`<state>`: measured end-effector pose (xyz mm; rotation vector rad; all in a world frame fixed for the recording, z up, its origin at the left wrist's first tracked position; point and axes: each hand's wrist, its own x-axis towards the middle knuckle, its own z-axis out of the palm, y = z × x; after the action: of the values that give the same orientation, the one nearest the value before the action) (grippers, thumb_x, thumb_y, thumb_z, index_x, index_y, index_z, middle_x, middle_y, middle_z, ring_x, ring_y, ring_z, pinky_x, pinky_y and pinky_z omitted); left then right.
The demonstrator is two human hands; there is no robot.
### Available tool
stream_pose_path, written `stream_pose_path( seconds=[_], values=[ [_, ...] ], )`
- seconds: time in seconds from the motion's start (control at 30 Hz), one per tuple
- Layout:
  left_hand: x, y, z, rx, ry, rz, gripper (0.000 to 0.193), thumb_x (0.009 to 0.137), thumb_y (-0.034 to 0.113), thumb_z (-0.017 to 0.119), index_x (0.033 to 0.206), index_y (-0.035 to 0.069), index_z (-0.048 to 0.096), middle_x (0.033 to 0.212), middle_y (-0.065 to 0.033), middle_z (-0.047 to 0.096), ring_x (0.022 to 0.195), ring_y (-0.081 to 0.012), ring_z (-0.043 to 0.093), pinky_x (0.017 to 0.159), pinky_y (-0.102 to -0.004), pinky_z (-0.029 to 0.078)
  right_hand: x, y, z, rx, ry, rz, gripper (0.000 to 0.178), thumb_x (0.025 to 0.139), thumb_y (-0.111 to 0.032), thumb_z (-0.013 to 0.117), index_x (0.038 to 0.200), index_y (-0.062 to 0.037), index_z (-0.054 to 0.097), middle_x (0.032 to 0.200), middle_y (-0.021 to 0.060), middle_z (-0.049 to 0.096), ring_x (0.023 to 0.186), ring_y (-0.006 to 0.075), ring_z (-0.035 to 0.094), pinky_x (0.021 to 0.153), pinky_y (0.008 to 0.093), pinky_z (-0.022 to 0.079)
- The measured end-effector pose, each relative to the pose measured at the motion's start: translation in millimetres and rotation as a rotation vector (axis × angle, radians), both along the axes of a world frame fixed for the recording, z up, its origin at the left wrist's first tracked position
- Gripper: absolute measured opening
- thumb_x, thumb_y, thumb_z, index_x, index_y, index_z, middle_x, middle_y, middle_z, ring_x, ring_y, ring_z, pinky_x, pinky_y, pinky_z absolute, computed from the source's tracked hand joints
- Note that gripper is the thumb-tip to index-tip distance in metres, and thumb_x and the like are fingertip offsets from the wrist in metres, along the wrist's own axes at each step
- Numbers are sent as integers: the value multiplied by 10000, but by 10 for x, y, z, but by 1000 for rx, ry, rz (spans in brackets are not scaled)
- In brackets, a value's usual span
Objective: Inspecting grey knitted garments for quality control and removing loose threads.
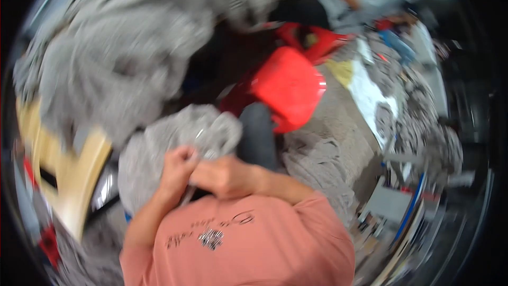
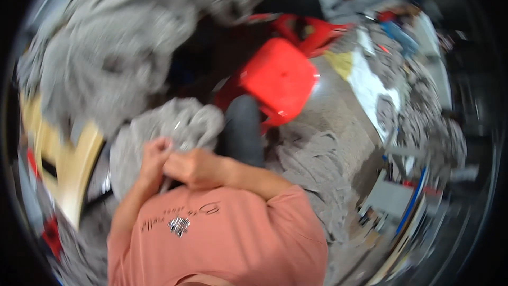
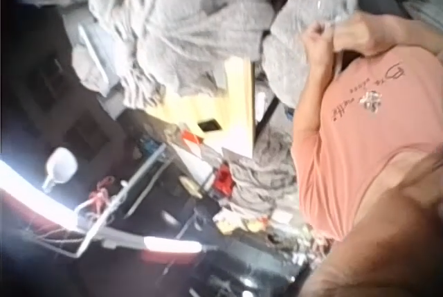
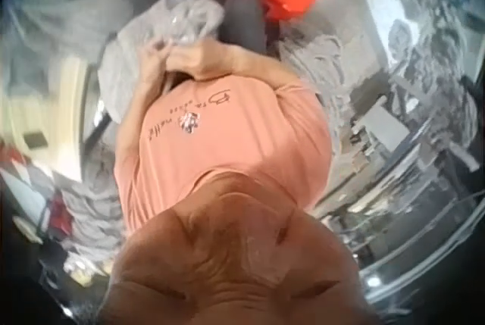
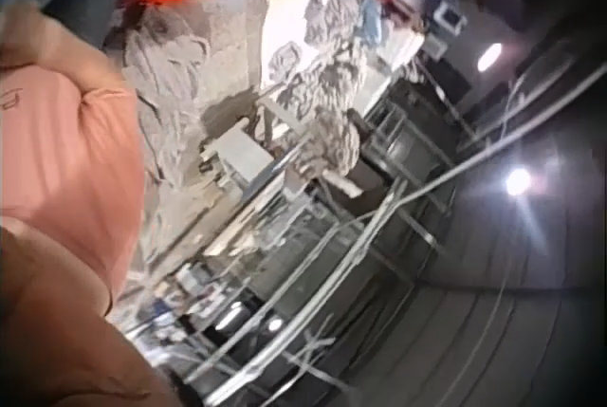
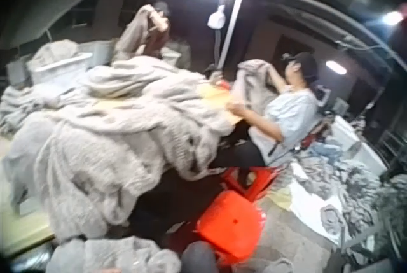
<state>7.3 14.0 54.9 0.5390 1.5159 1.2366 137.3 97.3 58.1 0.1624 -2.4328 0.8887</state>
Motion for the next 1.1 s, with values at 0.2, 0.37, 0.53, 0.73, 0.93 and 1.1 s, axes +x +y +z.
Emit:
stream_pose_path(
  seconds=[0.2, 0.37, 0.53, 0.73, 0.93, 1.1],
  values=[
    [-112, -133, -258, -8, -26, -113, 88, 628, -21, 525, 696, 32, 540, 658, 23, 527, 582, -59, 480, 496, -196, 377, -50, -67, -196, 11, 15, 54, 86, 657, -60, 522, 733, -58, 481, 746, 65, 500, 585, 232, 533, 434, 332, 422],
    [-48, -91, -258, 86, -228, -98, 97, 644, -53, 506, 699, 1, 566, 648, -9, 573, 552, -60, 506, 500, -186, 398, 42, -45, -139, 81, 66, -120, 83, 682, -64, 516, 765, -68, 510, 766, 55, 508, 560, 221, 536, 413, 318, 422],
    [-86, -162, -344, 101, -170, -135, 127, 633, -15, 535, 746, -14, 594, 689, -17, 599, 570, -73, 528, 528, -201, 419, -20, -33, -259, 8, 115, -137, 50, 724, -83, 511, 758, -48, 503, 762, 80, 502, 513, 235, 520, 412, 331, 425],
    [-141, -179, -316, 150, -248, -108, 100, 621, -16, 509, 696, -12, 575, 673, -30, 601, 567, -72, 526, 538, -201, 412, -53, -60, -331, -6, 160, -127, 58, 714, -73, 510, 742, -35, 476, 733, 96, 485, 510, 262, 510, 399, 354, 404],
    [-257, -235, -418, 170, -340, -139, 123, 612, 4, 478, 673, -20, 581, 639, -40, 599, 537, -82, 515, 513, -185, 387, -33, -74, -313, 19, 97, -127, 96, 713, -66, 504, 779, -10, 463, 712, 99, 481, 502, 264, 501, 399, 354, 404],
    [-220, -280, -362, 137, -339, -92, 135, 606, 9, 477, 680, -21, 585, 638, -50, 603, 534, -87, 515, 513, -185, 385, -31, -121, -266, 43, 111, -124, 78, 739, -63, 491, 776, 5, 482, 690, 83, 467, 495, 220, 505, 379, 316, 397]
  ],
)
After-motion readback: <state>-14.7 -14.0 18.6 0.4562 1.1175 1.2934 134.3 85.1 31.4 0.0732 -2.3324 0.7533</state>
